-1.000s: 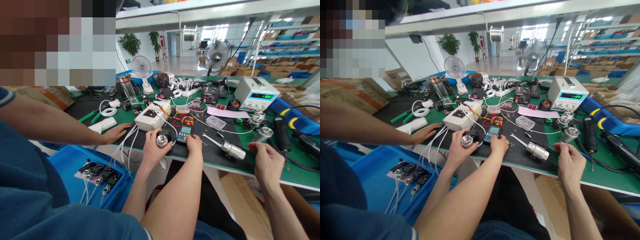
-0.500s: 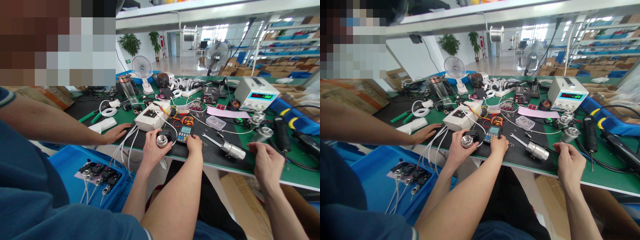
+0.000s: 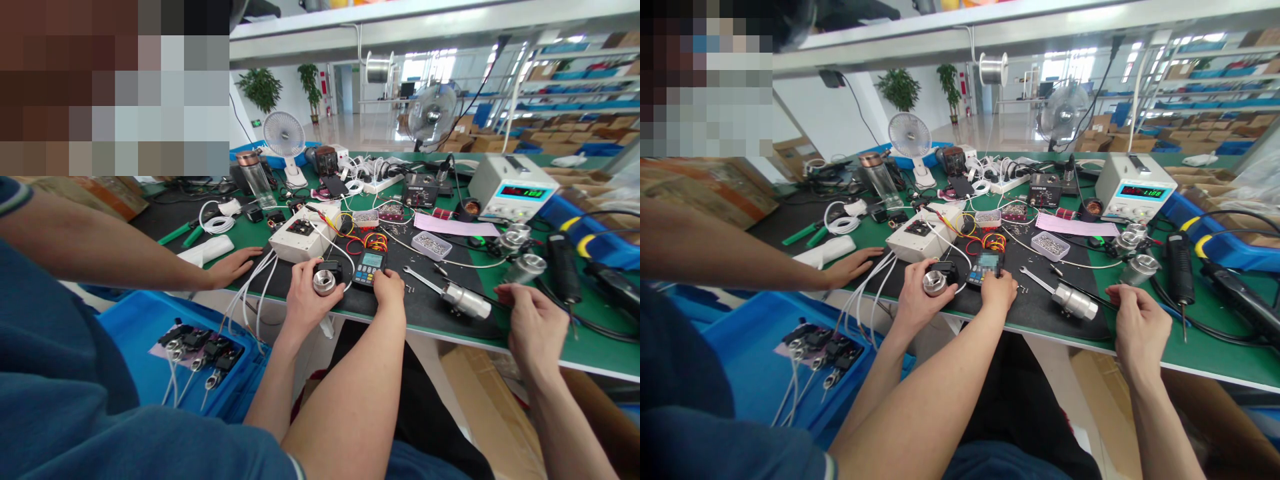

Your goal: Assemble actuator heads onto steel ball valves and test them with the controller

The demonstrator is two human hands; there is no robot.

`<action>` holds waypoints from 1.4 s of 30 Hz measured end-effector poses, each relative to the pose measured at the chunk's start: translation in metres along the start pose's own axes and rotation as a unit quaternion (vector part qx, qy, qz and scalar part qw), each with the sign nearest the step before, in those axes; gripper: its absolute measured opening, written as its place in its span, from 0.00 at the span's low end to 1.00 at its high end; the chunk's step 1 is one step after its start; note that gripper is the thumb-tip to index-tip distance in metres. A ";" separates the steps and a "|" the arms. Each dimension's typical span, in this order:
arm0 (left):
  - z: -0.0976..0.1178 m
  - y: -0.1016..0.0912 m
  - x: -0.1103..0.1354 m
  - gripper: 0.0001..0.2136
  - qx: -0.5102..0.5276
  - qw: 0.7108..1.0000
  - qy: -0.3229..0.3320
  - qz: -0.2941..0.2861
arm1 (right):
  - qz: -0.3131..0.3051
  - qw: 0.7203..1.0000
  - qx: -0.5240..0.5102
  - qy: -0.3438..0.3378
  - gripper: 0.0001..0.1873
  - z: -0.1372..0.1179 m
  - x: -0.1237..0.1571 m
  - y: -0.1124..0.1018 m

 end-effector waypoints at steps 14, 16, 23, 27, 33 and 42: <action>0.001 -0.001 -0.001 0.32 0.001 1.000 0.002 0.000 | -0.008 1.000 -0.008 0.002 0.13 -0.005 0.003 -0.001; 0.001 -0.001 -0.001 0.32 0.001 1.000 0.001 0.001 | -0.006 1.000 -0.007 0.003 0.12 -0.004 0.002 -0.001; 0.002 -0.001 -0.001 0.32 0.003 1.000 0.001 0.001 | 0.008 1.000 0.003 0.011 0.14 0.008 -0.003 0.002; 0.002 -0.001 0.000 0.32 0.002 1.000 -0.001 0.001 | 0.008 1.000 0.006 0.010 0.14 0.009 -0.004 0.002; 0.001 -0.001 -0.001 0.32 0.001 1.000 0.001 0.002 | 0.004 1.000 0.001 0.005 0.12 0.005 -0.003 0.001; -0.001 0.001 0.000 0.33 -0.001 1.000 0.002 0.002 | -0.006 1.000 -0.001 0.000 0.13 0.000 0.001 -0.001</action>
Point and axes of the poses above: each hand's wrist, its own x-axis away from the middle knuckle, its own y-axis out of the palm, z = x × y, the point moved 3 cm from there along -x, towards the middle knuckle, and after that the axes turned 4 degrees about z, right-handed, at the moved point
